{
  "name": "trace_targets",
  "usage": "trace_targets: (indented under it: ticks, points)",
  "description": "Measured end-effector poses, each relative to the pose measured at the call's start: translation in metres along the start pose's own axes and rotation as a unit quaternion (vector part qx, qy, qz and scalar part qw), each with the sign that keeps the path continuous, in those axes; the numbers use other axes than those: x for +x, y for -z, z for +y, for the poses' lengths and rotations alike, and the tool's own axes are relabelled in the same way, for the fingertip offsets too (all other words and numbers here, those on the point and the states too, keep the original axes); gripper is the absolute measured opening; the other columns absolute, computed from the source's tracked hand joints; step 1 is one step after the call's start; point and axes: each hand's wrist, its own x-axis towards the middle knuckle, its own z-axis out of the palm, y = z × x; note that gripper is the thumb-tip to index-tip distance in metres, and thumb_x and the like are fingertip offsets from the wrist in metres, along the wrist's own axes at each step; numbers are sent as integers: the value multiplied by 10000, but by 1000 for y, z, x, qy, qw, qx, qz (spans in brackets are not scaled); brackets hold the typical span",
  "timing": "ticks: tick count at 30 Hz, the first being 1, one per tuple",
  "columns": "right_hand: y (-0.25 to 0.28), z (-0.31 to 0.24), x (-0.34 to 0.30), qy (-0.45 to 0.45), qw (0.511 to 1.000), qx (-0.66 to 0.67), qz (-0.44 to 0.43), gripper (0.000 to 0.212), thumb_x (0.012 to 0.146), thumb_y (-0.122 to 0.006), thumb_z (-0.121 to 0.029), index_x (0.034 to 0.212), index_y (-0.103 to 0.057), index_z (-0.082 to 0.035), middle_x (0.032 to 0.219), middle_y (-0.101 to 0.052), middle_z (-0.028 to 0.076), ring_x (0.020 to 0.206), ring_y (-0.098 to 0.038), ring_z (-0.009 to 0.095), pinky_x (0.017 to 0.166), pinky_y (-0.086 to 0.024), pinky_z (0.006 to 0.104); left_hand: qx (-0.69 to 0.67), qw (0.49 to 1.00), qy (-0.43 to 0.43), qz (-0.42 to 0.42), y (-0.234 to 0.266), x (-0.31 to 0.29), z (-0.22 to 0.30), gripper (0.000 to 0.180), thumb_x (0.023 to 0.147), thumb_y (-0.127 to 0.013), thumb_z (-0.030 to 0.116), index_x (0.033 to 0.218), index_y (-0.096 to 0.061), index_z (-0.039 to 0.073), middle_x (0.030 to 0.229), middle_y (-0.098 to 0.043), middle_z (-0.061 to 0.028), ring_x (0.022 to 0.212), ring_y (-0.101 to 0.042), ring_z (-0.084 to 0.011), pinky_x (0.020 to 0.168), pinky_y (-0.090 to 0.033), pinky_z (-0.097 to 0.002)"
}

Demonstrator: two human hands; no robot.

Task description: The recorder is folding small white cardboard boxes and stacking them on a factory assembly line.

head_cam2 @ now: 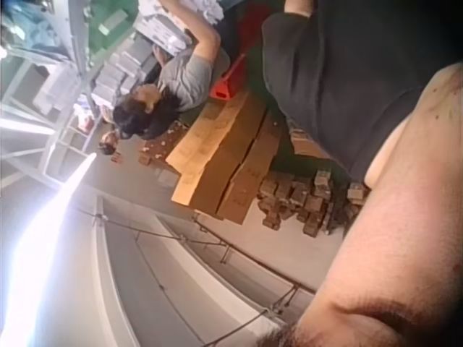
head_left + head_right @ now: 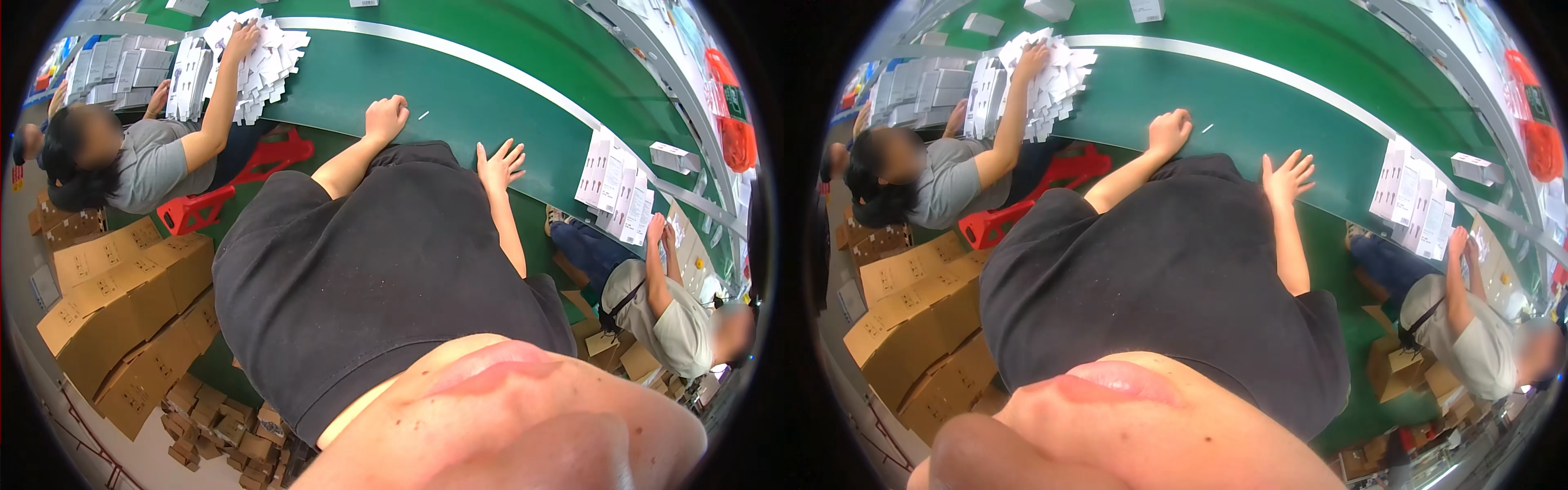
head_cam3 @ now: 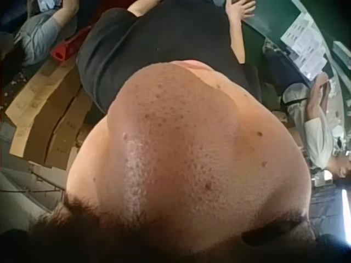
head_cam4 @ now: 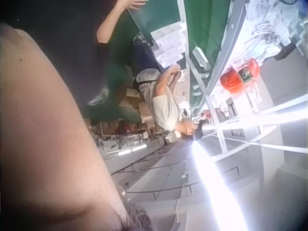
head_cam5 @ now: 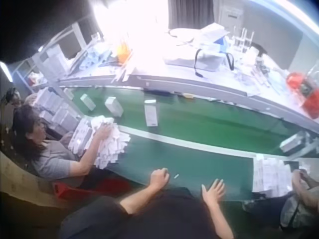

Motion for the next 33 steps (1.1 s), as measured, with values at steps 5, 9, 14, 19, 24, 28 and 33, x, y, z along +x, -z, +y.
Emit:
trace_targets:
  ticks: [5, 9, 14, 19, 24, 28, 33]
  points:
    - [0, 1, -1, -15, 1000, -2, 15, 966, 949, -416, -691, 1571, -175, 8, 1632, -76, 302, 1492, -92, 504, 1110, -126, 763, 22, 1000, -19, 7, -14, 7, -8, 154, 823, -649, 257, 931, -664, 148, 705, -680, -62, 642, -653, -313, 615, -510, -423]
    - [-2, -11, 6, -31, 999, -9, 17, 967, 945, -398, -703, 1573, -171, -3, 1643, -69, 278, 1499, -79, 492, 1094, -119, 778, 61, 997, -33, -16, -16, 8, -19, 178, 828, -651, 255, 983, -643, 166, 735, -692, -55, 646, -659, -312, 597, -502, -422]
    - [4, -13, 1, -47, 998, 12, 51, 906, 962, -440, -652, 1565, -252, -3, 1643, -160, 248, 1516, -159, 413, 1137, -107, 720, 57, 996, -72, 17, -20, 8, -24, 138, 827, -651, 214, 961, -644, 179, 670, -634, 13, 594, -620, -266, 568, -479, -394]
    - [77, -28, 22, 2, 973, 130, -192, 725, 980, -501, -559, 1441, -501, 0, 1486, -506, 183, 1352, -494, 327, 1108, -328, 593, 61, 996, -71, 8, -25, 11, -23, 115, 824, -648, 217, 934, -647, 184, 669, -633, 22, 595, -619, -260, 565, -478, -391]
    - [244, -104, -22, 294, 785, 541, -65, 368, 1015, -529, -254, 1187, -692, 28, 1066, -746, 131, 842, -684, 225, 783, -545, 317, 66, 997, -50, 5, -24, 7, -23, 111, 841, -637, 231, 942, -659, 190, 656, -620, 9, 584, -605, -268, 561, -474, -387]
    - [329, -123, -51, 480, 641, 592, 92, 363, 1052, -445, -222, 1107, -706, 24, 1055, -728, 177, 893, -665, 289, 837, -539, 393, -174, 981, 47, -69, 32, 55, 50, 163, 906, -600, 130, 1050, -675, 141, 663, -580, -10, 596, -579, -188, 586, -477, -336]
    - [382, -158, -111, 608, 431, 617, 253, 423, 1062, -451, -430, 1263, -645, -112, 1236, -666, 90, 1141, -611, 259, 999, -456, 584, -608, 769, -192, 39, 271, 60, 190, 244, 937, -541, 22, 1171, -601, -14, 900, -603, -82, 739, -570, -183, 724, -496, -328]
